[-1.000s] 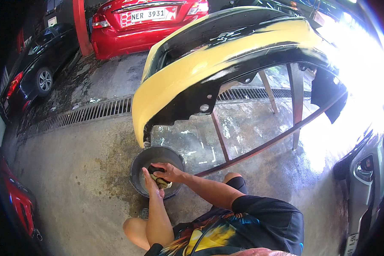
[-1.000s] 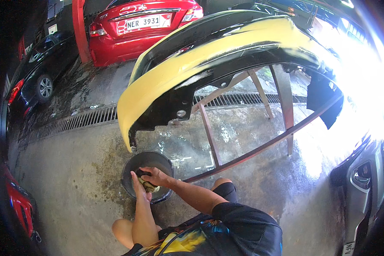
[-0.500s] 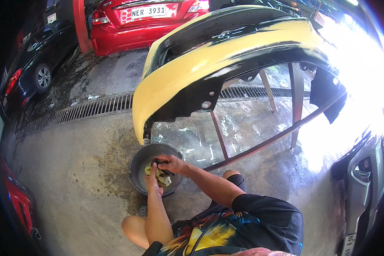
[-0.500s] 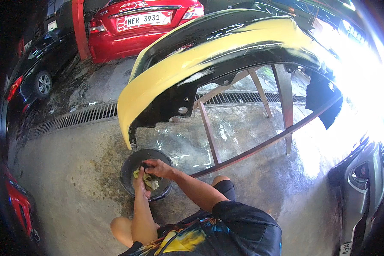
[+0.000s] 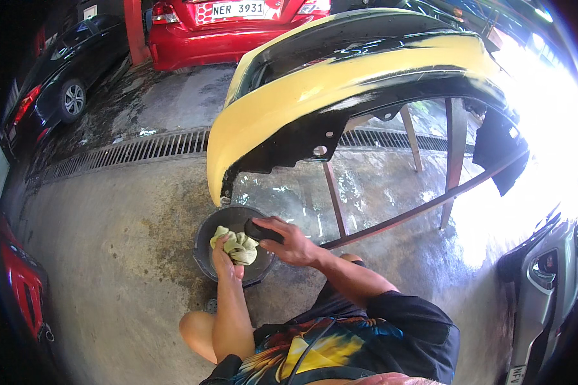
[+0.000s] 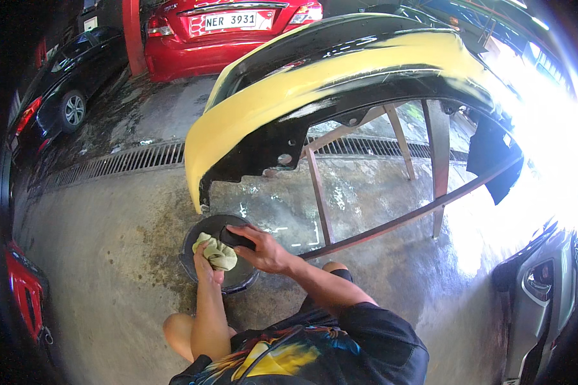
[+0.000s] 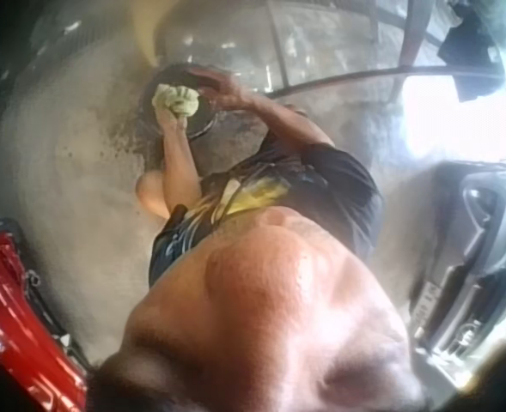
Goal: The person kneels on the floor and scrubs a yellow car bumper with a black sponge, repeatedly dipping it into a bucket of water. They wipe the surface with a cloth and occasionally touch the bumper with their hand.
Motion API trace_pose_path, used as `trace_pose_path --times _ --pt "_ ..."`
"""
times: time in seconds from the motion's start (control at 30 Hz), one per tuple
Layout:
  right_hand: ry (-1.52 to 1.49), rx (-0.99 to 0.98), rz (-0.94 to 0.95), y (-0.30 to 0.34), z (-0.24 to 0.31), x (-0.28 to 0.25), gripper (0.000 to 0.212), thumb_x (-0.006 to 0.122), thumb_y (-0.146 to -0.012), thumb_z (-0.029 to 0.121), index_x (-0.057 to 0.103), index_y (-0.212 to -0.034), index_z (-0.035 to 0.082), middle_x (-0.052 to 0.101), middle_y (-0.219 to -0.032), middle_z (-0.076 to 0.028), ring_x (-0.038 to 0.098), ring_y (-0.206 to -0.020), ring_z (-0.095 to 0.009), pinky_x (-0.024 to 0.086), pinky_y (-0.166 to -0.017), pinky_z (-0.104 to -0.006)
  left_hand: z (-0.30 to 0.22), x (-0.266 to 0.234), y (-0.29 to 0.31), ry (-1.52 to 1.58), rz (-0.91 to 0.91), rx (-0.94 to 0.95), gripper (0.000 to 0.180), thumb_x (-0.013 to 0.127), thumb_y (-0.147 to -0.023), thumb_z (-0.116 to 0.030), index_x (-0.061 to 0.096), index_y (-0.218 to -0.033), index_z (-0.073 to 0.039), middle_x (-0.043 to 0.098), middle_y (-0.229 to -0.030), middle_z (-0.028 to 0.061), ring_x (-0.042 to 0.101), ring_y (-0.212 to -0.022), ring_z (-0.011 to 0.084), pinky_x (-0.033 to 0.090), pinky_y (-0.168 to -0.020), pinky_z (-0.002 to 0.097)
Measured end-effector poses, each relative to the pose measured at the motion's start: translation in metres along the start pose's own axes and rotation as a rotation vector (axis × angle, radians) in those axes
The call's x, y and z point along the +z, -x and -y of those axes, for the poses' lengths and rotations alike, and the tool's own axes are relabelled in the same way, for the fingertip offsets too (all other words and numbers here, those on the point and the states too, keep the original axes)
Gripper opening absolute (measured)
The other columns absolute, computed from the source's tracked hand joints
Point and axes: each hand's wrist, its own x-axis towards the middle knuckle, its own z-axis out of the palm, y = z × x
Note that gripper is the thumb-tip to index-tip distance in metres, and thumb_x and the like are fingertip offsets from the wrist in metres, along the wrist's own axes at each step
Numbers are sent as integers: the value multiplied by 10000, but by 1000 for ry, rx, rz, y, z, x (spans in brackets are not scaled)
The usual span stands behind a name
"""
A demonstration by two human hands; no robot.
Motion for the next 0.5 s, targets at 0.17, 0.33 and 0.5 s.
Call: trace_pose_path --times 0.17,0.33,0.5 --pt "703 -589 -190 22 82 -111 478 712 -910 -6 666 -1377 82 633 -1358 -213 629 -1233 -417 498 -1025 -551 -12 57 16 -41 187 -67 406 726 -972 -390 711 -1231 -77 736 -1180 83 732 -1060 292 602 -943 485" --pt "1297 -724 -545 30 180 -221 530 735 -777 3 739 -1279 170 700 -1306 -160 649 -1234 -362 451 -1026 -548 -20 122 32 -87 424 -181 562 721 -980 -490 657 -1342 -64 719 -1269 124 718 -1133 331 587 -988 519" --pt "1707 -644 -420 12 226 -279 690 700 -739 -88 719 -1348 236 639 -1468 -98 568 -1405 -323 339 -1200 -583 -24 173 33 122 731 -209 506 733 -983 -477 676 -1346 -129 704 -1306 151 666 -1252 397 564 -1045 590"
